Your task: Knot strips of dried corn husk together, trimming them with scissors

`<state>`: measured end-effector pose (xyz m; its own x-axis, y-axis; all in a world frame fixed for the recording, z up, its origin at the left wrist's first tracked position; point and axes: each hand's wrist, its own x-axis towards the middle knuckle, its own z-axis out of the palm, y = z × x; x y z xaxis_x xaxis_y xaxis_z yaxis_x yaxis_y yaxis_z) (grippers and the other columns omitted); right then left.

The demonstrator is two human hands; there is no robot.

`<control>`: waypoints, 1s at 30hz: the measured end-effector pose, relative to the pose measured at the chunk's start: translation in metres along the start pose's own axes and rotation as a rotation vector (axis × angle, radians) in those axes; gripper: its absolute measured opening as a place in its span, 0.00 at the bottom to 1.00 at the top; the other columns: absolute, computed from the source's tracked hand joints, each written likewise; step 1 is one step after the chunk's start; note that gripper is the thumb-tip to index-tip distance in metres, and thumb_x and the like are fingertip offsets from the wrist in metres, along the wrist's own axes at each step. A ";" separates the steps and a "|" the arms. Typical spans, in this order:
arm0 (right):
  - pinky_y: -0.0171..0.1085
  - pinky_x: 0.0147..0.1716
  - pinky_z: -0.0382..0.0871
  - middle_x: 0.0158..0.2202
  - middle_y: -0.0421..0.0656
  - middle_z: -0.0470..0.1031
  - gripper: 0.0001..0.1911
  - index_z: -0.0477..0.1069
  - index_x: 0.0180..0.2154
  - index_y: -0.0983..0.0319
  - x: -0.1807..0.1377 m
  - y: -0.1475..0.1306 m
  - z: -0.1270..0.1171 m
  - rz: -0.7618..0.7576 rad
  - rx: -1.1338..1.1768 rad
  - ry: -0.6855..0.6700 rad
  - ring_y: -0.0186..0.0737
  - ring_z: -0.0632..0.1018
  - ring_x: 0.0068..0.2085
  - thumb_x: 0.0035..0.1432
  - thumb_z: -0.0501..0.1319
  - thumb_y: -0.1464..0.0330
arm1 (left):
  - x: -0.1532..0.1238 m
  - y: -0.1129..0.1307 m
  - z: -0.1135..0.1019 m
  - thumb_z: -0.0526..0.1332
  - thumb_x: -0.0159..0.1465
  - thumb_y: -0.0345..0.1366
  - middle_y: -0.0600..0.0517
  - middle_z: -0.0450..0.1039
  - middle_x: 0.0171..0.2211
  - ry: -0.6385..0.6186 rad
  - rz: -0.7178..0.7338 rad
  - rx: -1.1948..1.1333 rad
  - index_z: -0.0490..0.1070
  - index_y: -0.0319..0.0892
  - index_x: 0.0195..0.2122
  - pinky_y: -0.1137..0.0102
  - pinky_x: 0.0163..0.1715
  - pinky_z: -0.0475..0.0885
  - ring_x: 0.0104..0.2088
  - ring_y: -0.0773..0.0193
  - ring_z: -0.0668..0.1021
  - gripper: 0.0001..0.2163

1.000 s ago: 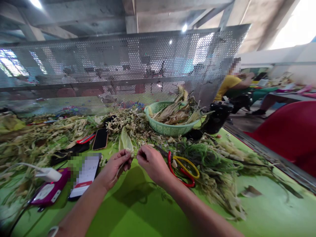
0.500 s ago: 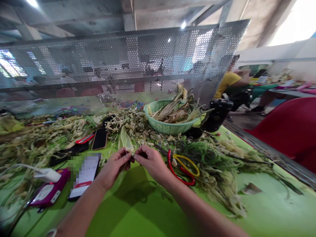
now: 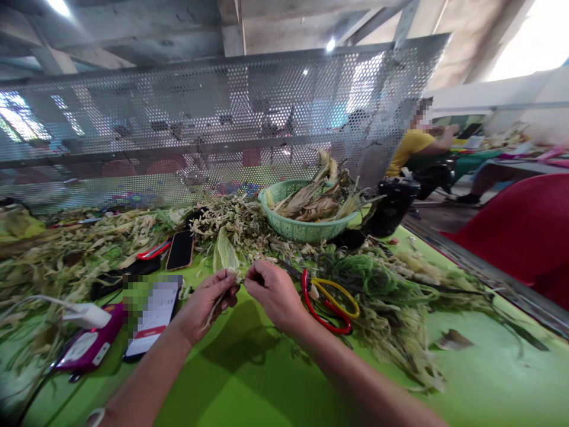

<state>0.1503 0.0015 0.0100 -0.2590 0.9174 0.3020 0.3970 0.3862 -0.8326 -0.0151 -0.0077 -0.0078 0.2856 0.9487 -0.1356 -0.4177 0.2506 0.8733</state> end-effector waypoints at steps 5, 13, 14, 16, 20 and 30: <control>0.33 0.28 0.61 0.26 0.38 0.67 0.07 0.69 0.30 0.62 0.003 0.000 -0.004 0.125 0.357 -0.116 0.34 0.67 0.28 0.53 0.61 0.64 | -0.002 0.003 -0.002 0.65 0.57 0.42 0.55 0.66 0.25 -0.001 0.095 0.150 0.68 0.39 0.32 0.76 0.23 0.59 0.23 0.73 0.66 0.11; 0.32 0.29 0.61 0.30 0.40 0.72 0.14 0.74 0.35 0.64 0.006 0.000 -0.006 0.216 0.557 -0.109 0.32 0.68 0.29 0.50 0.66 0.60 | -0.004 0.006 0.001 0.61 0.60 0.44 0.54 0.65 0.26 -0.065 0.132 0.341 0.69 0.40 0.33 0.75 0.25 0.60 0.26 0.70 0.66 0.11; 0.32 0.29 0.61 0.29 0.40 0.72 0.13 0.74 0.33 0.64 0.006 0.001 -0.005 0.210 0.558 -0.086 0.32 0.68 0.29 0.49 0.67 0.61 | -0.004 0.005 0.002 0.61 0.60 0.44 0.54 0.65 0.26 -0.072 0.131 0.358 0.68 0.39 0.33 0.74 0.26 0.61 0.26 0.70 0.66 0.12; 0.32 0.29 0.61 0.27 0.38 0.70 0.13 0.72 0.31 0.64 0.006 0.002 -0.004 0.200 0.551 -0.051 0.32 0.67 0.28 0.49 0.67 0.60 | -0.003 0.004 0.002 0.61 0.60 0.44 0.54 0.64 0.26 -0.077 0.136 0.398 0.68 0.39 0.34 0.74 0.26 0.61 0.26 0.70 0.65 0.12; 0.32 0.27 0.59 0.24 0.36 0.66 0.14 0.69 0.28 0.63 0.006 0.005 0.000 0.187 0.492 0.001 0.32 0.65 0.26 0.49 0.66 0.59 | -0.002 0.003 0.001 0.61 0.59 0.46 0.56 0.61 0.25 -0.069 0.144 0.445 0.67 0.40 0.32 0.75 0.25 0.58 0.25 0.71 0.63 0.13; 0.35 0.35 0.63 0.35 0.42 0.72 0.09 0.74 0.35 0.61 0.007 0.005 -0.007 0.011 0.219 -0.047 0.37 0.72 0.36 0.54 0.63 0.63 | -0.001 0.002 -0.003 0.61 0.59 0.48 0.55 0.63 0.24 -0.047 0.175 0.617 0.69 0.39 0.32 0.73 0.27 0.58 0.26 0.68 0.64 0.15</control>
<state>0.1572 0.0103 0.0111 -0.2983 0.9141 0.2747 0.2010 0.3415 -0.9181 -0.0187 -0.0072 -0.0073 0.3012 0.9526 0.0419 0.1071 -0.0774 0.9912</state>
